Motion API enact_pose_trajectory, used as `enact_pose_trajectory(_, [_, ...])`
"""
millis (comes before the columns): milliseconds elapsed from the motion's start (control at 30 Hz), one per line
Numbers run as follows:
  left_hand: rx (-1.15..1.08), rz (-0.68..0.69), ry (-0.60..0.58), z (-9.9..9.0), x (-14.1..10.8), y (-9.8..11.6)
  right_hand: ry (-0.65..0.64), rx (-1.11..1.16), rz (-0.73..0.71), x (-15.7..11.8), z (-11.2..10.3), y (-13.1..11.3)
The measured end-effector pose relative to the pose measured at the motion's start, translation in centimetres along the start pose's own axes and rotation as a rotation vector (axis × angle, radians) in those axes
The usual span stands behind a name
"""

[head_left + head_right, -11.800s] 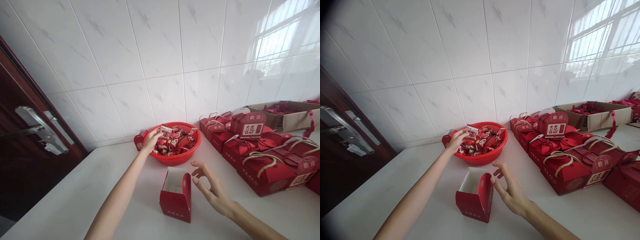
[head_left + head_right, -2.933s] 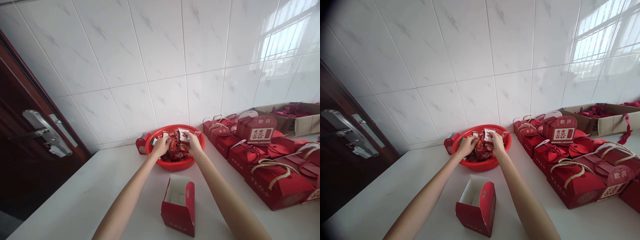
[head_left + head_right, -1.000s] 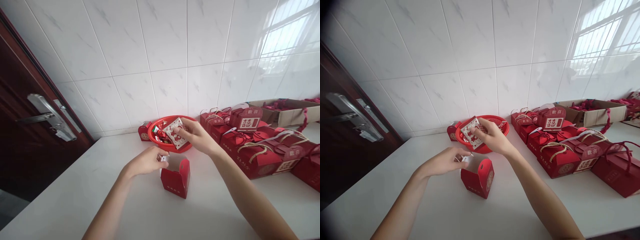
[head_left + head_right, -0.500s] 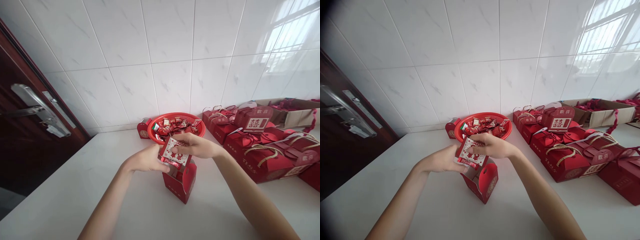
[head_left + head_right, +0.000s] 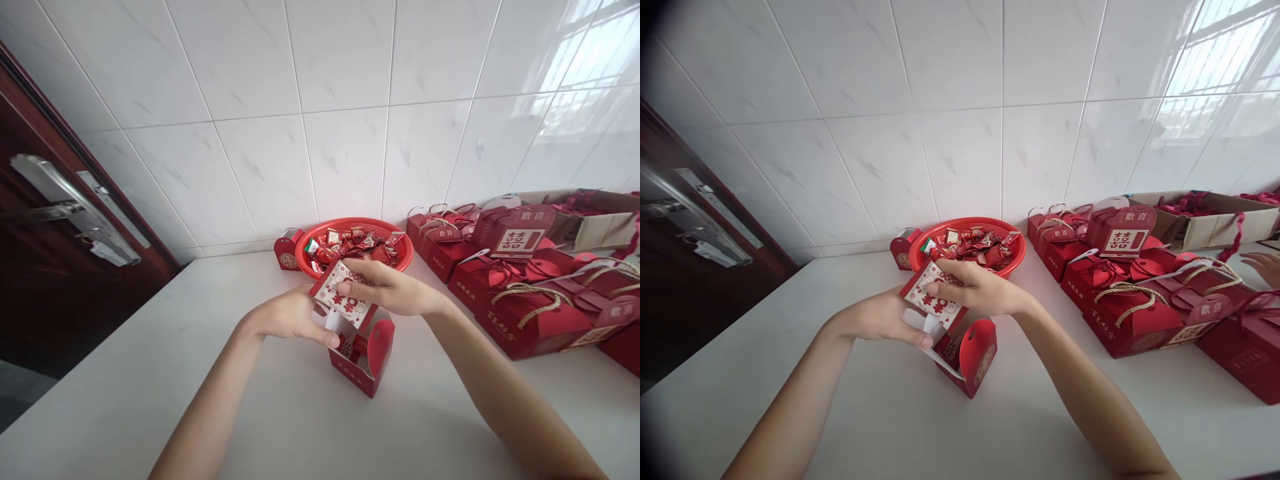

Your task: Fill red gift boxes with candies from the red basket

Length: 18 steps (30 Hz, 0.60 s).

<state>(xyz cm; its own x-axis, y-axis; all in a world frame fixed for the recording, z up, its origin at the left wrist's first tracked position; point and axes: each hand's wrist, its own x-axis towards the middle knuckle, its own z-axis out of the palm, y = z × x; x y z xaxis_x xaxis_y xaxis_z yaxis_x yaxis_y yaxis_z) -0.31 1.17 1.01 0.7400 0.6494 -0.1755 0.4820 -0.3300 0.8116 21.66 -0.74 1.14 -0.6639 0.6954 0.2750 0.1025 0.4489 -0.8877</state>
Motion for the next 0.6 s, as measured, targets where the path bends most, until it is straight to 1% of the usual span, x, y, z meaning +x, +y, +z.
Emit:
enact_pose_trajectory(100, [-0.038, 0.002, -0.039, -0.3, -0.1, -0.1, -0.081, -0.078, -0.019, 0.0, 0.0, 0.2])
enact_pose_trajectory(200, [-0.017, 0.009, -0.055, -0.4, 0.0, 0.1, -0.144, -0.159, -0.046, -0.2, -0.5, 0.0])
enact_pose_trajectory(267, [0.01, 0.025, -0.05, -0.4, 0.0, 0.3, -0.162, -0.177, -0.036, -0.4, -0.7, -0.2])
enact_pose_trajectory(400, [0.062, 0.034, -0.042, -0.3, -0.1, 0.6, -0.141, -0.23, -0.001, -0.4, -1.0, -0.5])
enact_pose_trajectory(533, [0.105, 0.004, -0.042, -0.4, -0.2, 0.8, -0.209, -0.226, 0.041, -0.7, -0.9, -0.3])
enact_pose_trajectory(567, [0.113, 0.004, -0.043, -0.4, -0.2, 0.8, -0.149, -0.199, 0.045, -0.9, -1.0, -0.2])
enact_pose_trajectory(600, [0.122, 0.005, -0.039, -0.4, -0.2, 0.8, -0.045, -0.169, 0.042, -1.1, -1.0, -0.1])
